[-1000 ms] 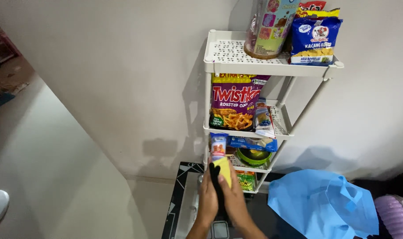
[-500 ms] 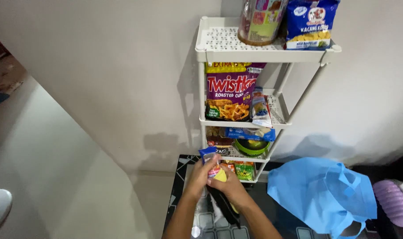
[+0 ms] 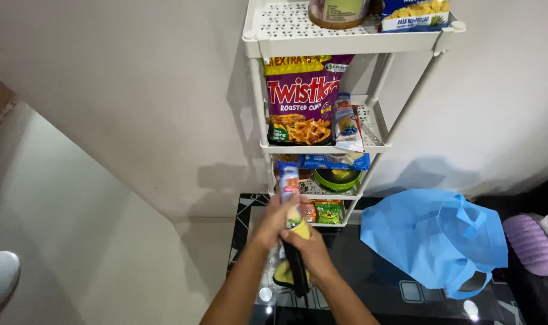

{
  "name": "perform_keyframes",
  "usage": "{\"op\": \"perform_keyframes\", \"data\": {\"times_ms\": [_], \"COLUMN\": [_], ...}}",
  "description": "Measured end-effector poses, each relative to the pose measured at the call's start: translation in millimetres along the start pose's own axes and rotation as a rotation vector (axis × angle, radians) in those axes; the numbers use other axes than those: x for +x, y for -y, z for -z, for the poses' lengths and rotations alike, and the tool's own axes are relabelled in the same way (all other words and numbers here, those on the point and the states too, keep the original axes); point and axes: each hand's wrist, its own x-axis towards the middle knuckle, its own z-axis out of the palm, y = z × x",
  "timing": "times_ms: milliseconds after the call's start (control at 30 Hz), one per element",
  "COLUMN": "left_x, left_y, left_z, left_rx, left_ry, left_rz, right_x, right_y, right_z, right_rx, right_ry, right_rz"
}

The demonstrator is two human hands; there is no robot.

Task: Wiping down snack packages and organizing them on a shelf.

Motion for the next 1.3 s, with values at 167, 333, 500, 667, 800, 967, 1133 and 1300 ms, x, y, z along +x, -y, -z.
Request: {"op": "perform_keyframes", "data": {"times_ms": [167,333,500,667,800,967,1133,1300], "left_x": [23.4,6.9,-26.6,28.9,-7.7,-36.0,-37.9,-61.3], "left_y": [47.2,53.6,62.4,141.7,140.3,139.0,97.4,71.0], "left_z": [52.8,67.4,28.2,98.9,60.0,22.0,32.1,2.6], "left_rx": [-0.052,-0.054,-0.146,-0.513,-0.313,-0.248,-0.325,-0.274], "left_ry": [-0.095,-0.277,-0.266,0.069,-0.114,-0.145,-0.145,-0.08], "left_rz": [0.043,-0.046,0.141,0.203,0.202,0.31,0.379,0.304], "right_x": [-20.2,-30.2,-20.5,-58.1,-10.8,29.3,-33.5,-36.7], "right_y": [-5.4,11.2,3.3,4.5,-4.7,28.1,13.3,4.5], "right_z": [6.4,10.2,15.8,-13.1,18.4,33.4,-3.9,10.9], "right_rx": [-0.112,-0.335,-0.574,-1.028,-1.012,-0.917,-0.974,-0.849], "right_ry": [-0.054,-0.152,-0.179,0.152,0.159,0.021,-0.12,0.07], "right_rz": [-0.076,0.095,0.495,0.563,0.725,0.615,0.678,0.688]}}
